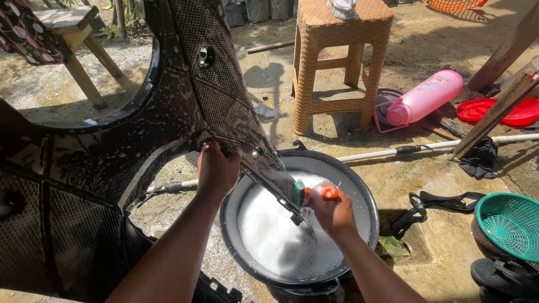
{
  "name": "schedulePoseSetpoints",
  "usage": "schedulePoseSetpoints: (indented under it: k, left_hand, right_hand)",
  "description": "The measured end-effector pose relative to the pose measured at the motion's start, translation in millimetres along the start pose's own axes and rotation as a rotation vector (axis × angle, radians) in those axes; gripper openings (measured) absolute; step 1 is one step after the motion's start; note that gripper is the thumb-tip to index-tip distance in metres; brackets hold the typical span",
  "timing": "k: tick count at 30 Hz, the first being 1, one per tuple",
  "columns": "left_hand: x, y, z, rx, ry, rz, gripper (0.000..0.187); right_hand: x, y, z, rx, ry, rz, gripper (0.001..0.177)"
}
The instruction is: The person is cleaning a black textured plastic part of a motorcycle using a brush and soapy water.
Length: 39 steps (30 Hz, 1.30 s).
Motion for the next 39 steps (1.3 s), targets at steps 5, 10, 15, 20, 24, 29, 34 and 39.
schedulePoseSetpoints:
  k: [5,10,15,20,24,29,34,39]
  left_hand:
    - [-0.2,-0.4,-7.1,-0.017,0.014,0.047,0.035]
    - [3.8,12.2,3.5,-0.043,0.046,-0.01,0.038]
    - [2.0,10.7,8.9,-0.034,0.019,0.007,0.039]
    - [4.1,18.6,4.7,-0.026,0.024,0.0,0.037]
    - [4.3,12.2,4.2,0.017,-0.003,0.017,0.037]
    - [-3.9,5.4,3.4,0.0,0.0,0.014,0.033]
    - [0.8,14.3,9.8,0.016,-0.02,0.032,0.033]
    - [1.0,18.3,8.4,-0.017,0.003,0.033,0.032]
  right_hand:
    - [-8.0,-4.3,-12.1,0.02,-0.103,0.421,0.014]
    - [-14.0,-49.8,-14.2,0.152,-0.131,0.355,0.019]
    - [-12.1,-60.7,-16.6,0.357,-0.145,0.481,0.018]
    - [0.1,-271.6,57.1,-0.089,-0.212,0.536,0.033]
    - [-19.5,-79.6,-27.4,0.133,-0.271,0.759,0.026]
    - [-27.6,-106.0,-41.4,0.452,-0.299,0.743,0.028]
    - [-25.9,-149.8,-16.2,0.318,-0.199,0.558,0.031]
    - [-21.0,-88.9,-36.5,0.3,-0.372,0.932,0.025]
Point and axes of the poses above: each hand's wrist, its own z-axis towards the middle knuckle, its own x-axis out of the palm, y = z × x, the point moved 9 cm from there along z, towards the middle knuckle, and after that the axes turned 10 degrees about y, right-handed, at the moved point
